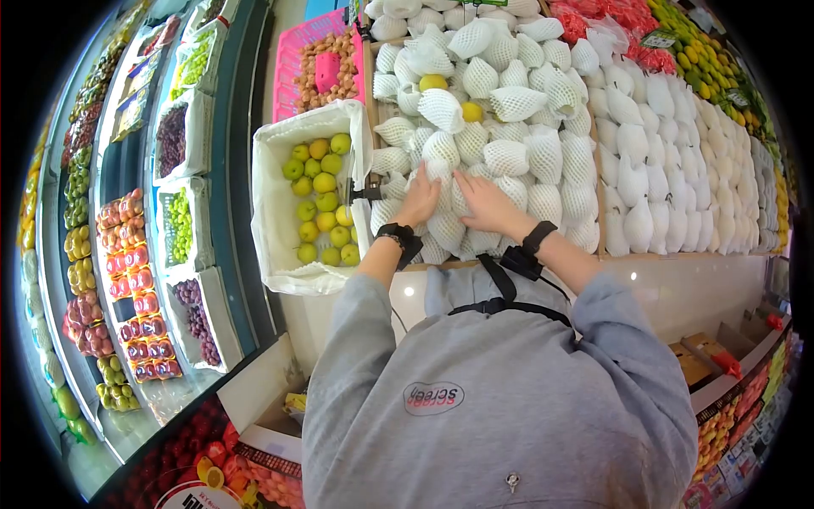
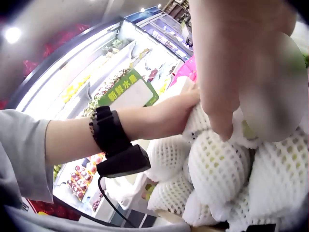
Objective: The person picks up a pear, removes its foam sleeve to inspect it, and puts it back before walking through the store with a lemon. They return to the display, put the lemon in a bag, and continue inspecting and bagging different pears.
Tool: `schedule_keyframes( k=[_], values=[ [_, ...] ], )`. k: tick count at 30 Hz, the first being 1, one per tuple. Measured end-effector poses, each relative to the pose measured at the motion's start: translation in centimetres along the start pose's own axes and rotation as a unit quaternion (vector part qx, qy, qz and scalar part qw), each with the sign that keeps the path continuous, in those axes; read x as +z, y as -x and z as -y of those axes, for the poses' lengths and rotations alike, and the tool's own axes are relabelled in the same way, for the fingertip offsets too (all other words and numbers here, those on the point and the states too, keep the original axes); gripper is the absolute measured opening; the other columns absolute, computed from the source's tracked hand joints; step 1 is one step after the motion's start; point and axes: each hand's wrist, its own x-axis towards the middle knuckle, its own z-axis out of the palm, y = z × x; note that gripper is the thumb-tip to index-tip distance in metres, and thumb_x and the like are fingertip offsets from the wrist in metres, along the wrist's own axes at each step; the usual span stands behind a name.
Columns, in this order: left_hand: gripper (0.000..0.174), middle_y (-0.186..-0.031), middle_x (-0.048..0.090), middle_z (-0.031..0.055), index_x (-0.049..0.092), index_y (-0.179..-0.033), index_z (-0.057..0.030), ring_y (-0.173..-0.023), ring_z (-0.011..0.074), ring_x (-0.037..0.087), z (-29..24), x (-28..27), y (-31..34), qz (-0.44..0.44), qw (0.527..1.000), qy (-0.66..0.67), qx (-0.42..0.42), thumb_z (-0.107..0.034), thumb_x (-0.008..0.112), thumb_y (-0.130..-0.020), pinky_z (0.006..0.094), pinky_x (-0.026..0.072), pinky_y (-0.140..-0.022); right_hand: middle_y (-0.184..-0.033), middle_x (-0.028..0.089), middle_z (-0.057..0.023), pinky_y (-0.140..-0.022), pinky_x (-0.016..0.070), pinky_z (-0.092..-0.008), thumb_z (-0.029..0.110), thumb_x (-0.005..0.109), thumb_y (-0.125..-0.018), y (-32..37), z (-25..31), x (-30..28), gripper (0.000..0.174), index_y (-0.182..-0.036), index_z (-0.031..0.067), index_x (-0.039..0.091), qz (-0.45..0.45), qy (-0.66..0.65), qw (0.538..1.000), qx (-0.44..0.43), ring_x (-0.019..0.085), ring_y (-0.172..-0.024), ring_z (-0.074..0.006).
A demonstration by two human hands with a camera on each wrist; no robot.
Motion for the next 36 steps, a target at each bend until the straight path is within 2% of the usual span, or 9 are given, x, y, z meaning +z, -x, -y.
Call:
schedule_keyframes(
  k=[3,9,14,19,23,26,28,30,36],
  values=[
    [0.071,-0.114,0.048,0.0333,0.009,-0.139,0.0026,-0.1,0.0458,0.052,-4.0,-2.0,-0.5,0.11,0.98,-0.116,-0.121,-0.039,0.035,-0.088,0.0502,0.0389,-0.088,-0.123,0.043,-0.0271,-0.092,0.0395,-0.0408,0.021,0.066,-0.068,-1.8,-1.8,-0.3,0.074,-0.132,0.0022,0.033,0.025,-0.021,0.999,0.034,0.048,-0.106,-0.0381],
    [0.069,-0.1,0.056,0.0239,0.022,-0.135,0.0058,-0.085,0.0378,0.058,-7.1,-0.6,-0.6,0.06,0.937,-0.315,-0.141,-0.035,0.041,-0.084,0.0514,0.0433,-0.074,-0.124,0.042,-0.0291,-0.088,0.0417,-0.0433,0.018,0.061,-0.071,-12.3,-4.2,-4.6,0.054,-0.123,0.0118,0.049,-0.132,-0.096,0.97,0.178,0.048,-0.106,-0.0421],
    [0.051,-0.101,0.055,0.0219,0.043,-0.12,0.0042,-0.092,0.0379,0.054,-7.0,-3.3,1.5,-0.074,0.987,-0.137,-0.025,-0.027,0.053,-0.08,0.0477,0.043,-0.077,-0.098,0.062,-0.0175,-0.08,0.0462,-0.0361,0.014,0.065,-0.069,-14.6,-11.3,0.8,0.053,-0.116,-0.0029,0.05,-0.25,-0.296,0.881,0.272,0.06,-0.089,-0.0292],
    [0.033,-0.102,0.055,0.0185,0.054,-0.108,-0.0004,-0.092,0.0359,0.052,-9.7,-10.5,3.5,-0.27,0.958,0.045,0.085,-0.013,0.06,-0.078,0.0405,0.0417,-0.082,-0.103,0.06,-0.0062,-0.081,0.044,-0.0245,0.006,0.064,-0.075,-7.3,-2.2,-7.8,0.045,-0.118,-0.0009,0.051,-0.088,-0.534,0.818,0.196,0.057,-0.091,-0.0124],
    [0.029,-0.093,0.059,0.0135,0.058,-0.102,0.0,-0.082,0.0238,0.055,-12.7,-10.1,3.6,-0.278,0.948,-0.026,0.155,-0.014,0.065,-0.078,0.0313,0.044,-0.076,-0.105,0.06,-0.0071,-0.081,0.0431,-0.0238,0.008,0.064,-0.079,-3.7,0.5,-9.8,0.044,-0.12,0.0025,0.049,-0.053,-0.563,0.801,0.197,0.056,-0.094,-0.0116],
    [0.023,-0.082,0.061,0.013,0.059,-0.09,0.001,-0.071,0.0255,0.057,-14.0,-7.5,4.1,-0.192,0.971,0.142,0.012,-0.015,0.067,-0.076,0.0334,0.0455,-0.067,-0.104,0.059,-0.0069,-0.079,0.0429,-0.0228,0.009,0.061,-0.083,-2.1,1.5,-11.2,0.042,-0.122,0.0056,0.046,-0.06,-0.583,0.783,0.208,0.055,-0.093,-0.0106],
    [0.024,-0.083,0.062,0.0077,0.054,-0.096,0.0019,-0.071,0.0135,0.058,-13.5,-6.2,4.1,-0.129,0.93,0.343,-0.027,-0.014,0.064,-0.081,0.0269,0.046,-0.063,-0.103,0.059,-0.006,-0.078,0.0431,-0.0225,0.009,0.059,-0.084,-1.1,1.9,-11.3,0.04,-0.121,0.0066,0.045,-0.085,-0.627,0.742,0.221,0.055,-0.09,-0.0097],
    [0.025,-0.088,0.063,0.0064,0.052,-0.101,0.0022,-0.077,0.01,0.057,-13.6,-5.2,5.0,-0.091,0.835,0.538,-0.068,-0.014,0.061,-0.084,0.025,0.0461,-0.066,-0.106,0.057,-0.0061,-0.075,0.0438,-0.022,0.007,0.06,-0.083,-0.2,1.6,-10.7,0.038,-0.118,0.0071,0.045,-0.119,-0.589,0.776,0.19,0.056,-0.085,-0.0098],
    [0.027,-0.1,0.061,0.007,0.049,-0.108,0.0003,-0.089,0.0099,0.056,-13.1,-5.1,7.4,-0.124,0.813,0.555,-0.127,-0.016,0.056,-0.088,0.0238,0.0434,-0.078,-0.111,0.051,-0.007,-0.067,0.0448,-0.022,0.007,0.061,-0.079,1.6,2.2,-10.2,0.024,-0.103,0.0069,0.055,-0.168,-0.429,0.884,0.081,0.056,-0.078,-0.0089]
  ],
)
